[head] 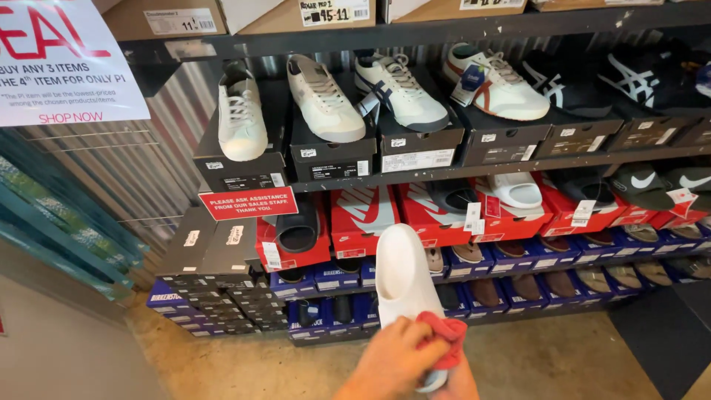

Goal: Wiping and dusting display shoes and sandals on retail store shelves using a cloth.

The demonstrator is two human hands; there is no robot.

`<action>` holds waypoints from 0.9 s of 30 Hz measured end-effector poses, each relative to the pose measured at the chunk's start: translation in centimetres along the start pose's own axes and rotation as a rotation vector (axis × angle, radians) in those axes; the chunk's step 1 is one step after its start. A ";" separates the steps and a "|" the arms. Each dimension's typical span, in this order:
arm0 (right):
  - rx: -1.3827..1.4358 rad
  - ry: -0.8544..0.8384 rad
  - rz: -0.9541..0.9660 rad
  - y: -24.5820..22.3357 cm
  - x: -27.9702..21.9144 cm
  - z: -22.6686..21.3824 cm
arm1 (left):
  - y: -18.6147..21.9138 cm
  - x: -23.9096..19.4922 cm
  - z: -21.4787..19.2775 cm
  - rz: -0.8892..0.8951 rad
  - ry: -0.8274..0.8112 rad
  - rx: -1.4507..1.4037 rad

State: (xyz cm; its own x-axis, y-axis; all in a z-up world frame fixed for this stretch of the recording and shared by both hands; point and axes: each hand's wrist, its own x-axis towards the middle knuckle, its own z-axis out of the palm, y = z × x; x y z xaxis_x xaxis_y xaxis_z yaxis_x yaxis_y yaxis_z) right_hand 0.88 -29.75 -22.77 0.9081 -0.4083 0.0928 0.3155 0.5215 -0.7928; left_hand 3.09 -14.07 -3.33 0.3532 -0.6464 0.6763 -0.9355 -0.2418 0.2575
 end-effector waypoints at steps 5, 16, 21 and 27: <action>0.300 0.122 0.486 -2.2 -0.4 1.9 | -4.0 -0.9 1.8 -0.364 0.129 0.200; 0.248 0.145 0.518 -4.0 0.6 -1.4 | -2.6 -6.2 1.3 -0.394 0.012 -0.029; 0.232 0.086 0.530 -1.8 -0.2 -3.2 | -0.6 -3.9 1.8 -0.577 0.201 -0.021; 0.216 -0.073 0.473 -2.6 0.4 -5.4 | -0.7 -4.6 -0.1 -0.331 0.004 -0.163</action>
State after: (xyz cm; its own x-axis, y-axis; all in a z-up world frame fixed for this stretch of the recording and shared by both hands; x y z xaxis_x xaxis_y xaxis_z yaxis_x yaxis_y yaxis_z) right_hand -1.08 -35.30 -23.92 0.9794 -0.0415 -0.1977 -0.0914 0.7818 -0.6169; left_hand 2.17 -10.89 -6.54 0.6367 -0.5499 0.5406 -0.7581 -0.3182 0.5692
